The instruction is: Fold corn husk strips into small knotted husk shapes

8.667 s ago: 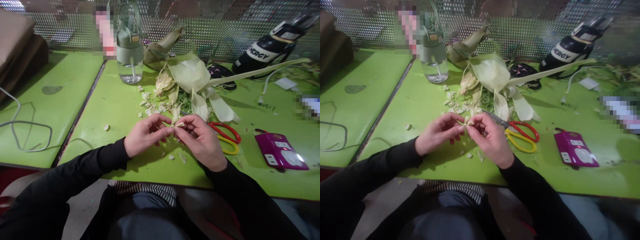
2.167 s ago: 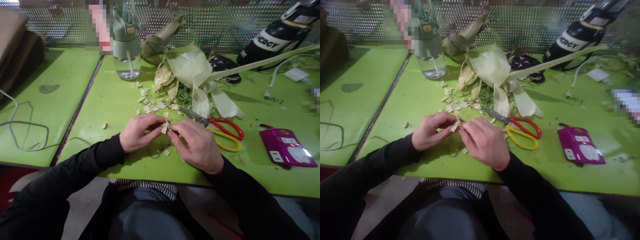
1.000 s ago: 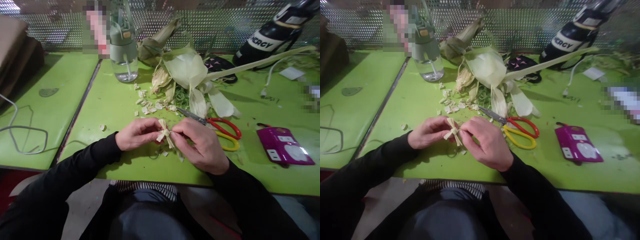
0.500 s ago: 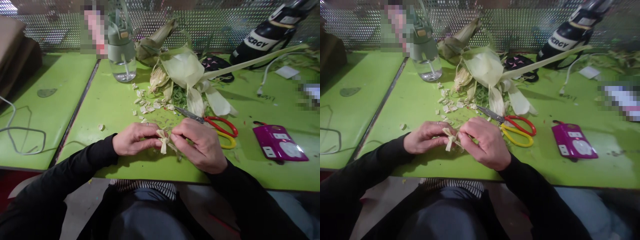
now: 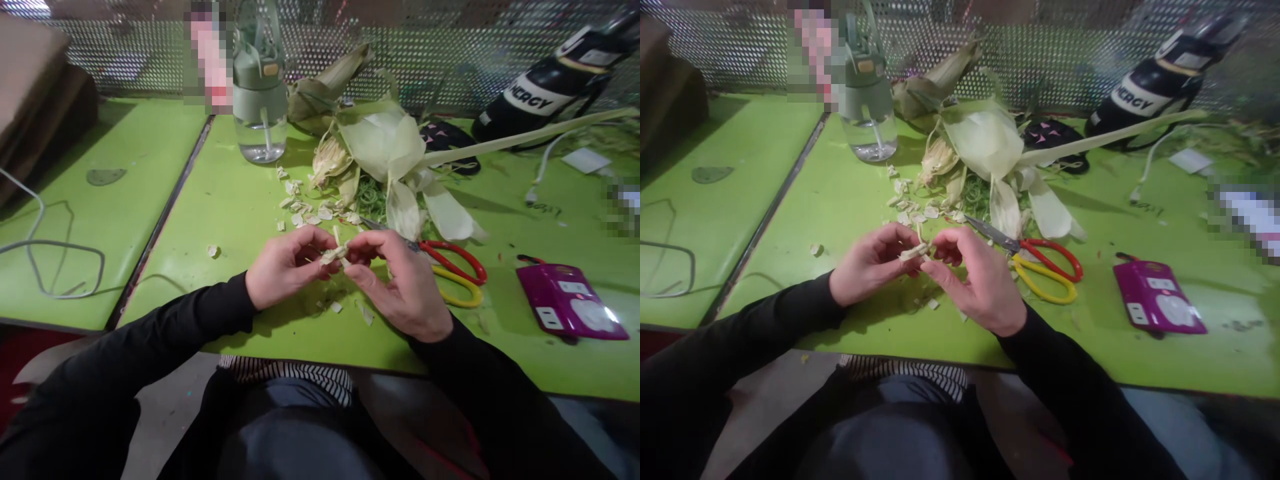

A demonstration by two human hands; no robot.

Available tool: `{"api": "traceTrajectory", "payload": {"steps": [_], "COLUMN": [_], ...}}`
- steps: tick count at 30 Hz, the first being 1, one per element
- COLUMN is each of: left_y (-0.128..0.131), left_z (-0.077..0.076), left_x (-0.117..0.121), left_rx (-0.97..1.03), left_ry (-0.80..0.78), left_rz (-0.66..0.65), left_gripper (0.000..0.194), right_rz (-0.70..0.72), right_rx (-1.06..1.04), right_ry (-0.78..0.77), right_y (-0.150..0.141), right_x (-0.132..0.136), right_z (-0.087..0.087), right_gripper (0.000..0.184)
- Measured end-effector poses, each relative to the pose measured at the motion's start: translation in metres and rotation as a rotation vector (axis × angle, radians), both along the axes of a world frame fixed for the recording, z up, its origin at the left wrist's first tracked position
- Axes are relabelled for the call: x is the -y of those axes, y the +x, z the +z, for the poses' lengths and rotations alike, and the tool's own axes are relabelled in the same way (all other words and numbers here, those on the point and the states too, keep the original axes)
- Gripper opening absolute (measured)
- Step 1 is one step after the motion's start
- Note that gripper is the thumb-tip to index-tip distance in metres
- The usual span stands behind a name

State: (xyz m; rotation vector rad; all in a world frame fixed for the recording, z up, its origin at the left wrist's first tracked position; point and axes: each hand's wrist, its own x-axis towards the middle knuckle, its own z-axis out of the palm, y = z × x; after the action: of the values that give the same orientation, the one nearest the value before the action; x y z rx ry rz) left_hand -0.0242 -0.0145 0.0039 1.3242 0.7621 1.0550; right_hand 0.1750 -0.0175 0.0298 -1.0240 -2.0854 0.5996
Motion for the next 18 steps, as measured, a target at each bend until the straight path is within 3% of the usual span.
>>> {"api": "traceTrajectory", "payload": {"steps": [4, 9, 18], "left_y": [-0.004, -0.007, -0.008], "left_z": [0.003, 0.007, 0.008], "left_x": [-0.001, -0.003, -0.003], "left_rx": [-0.013, -0.012, -0.039], "left_ry": [0.081, 0.065, 0.086], "left_rz": [-0.032, -0.141, -0.286], "left_gripper": [0.029, 0.029, 0.021], "right_rz": [0.003, 0.036, 0.155], "right_rx": [0.020, 0.117, 0.019], "right_ry": [0.018, 0.121, -0.050], "right_y": [0.002, 0.003, 0.005], "right_x": [-0.003, -0.006, -0.004], "right_z": [0.000, 0.003, 0.012], "right_gripper": [0.021, 0.011, 0.018]}}
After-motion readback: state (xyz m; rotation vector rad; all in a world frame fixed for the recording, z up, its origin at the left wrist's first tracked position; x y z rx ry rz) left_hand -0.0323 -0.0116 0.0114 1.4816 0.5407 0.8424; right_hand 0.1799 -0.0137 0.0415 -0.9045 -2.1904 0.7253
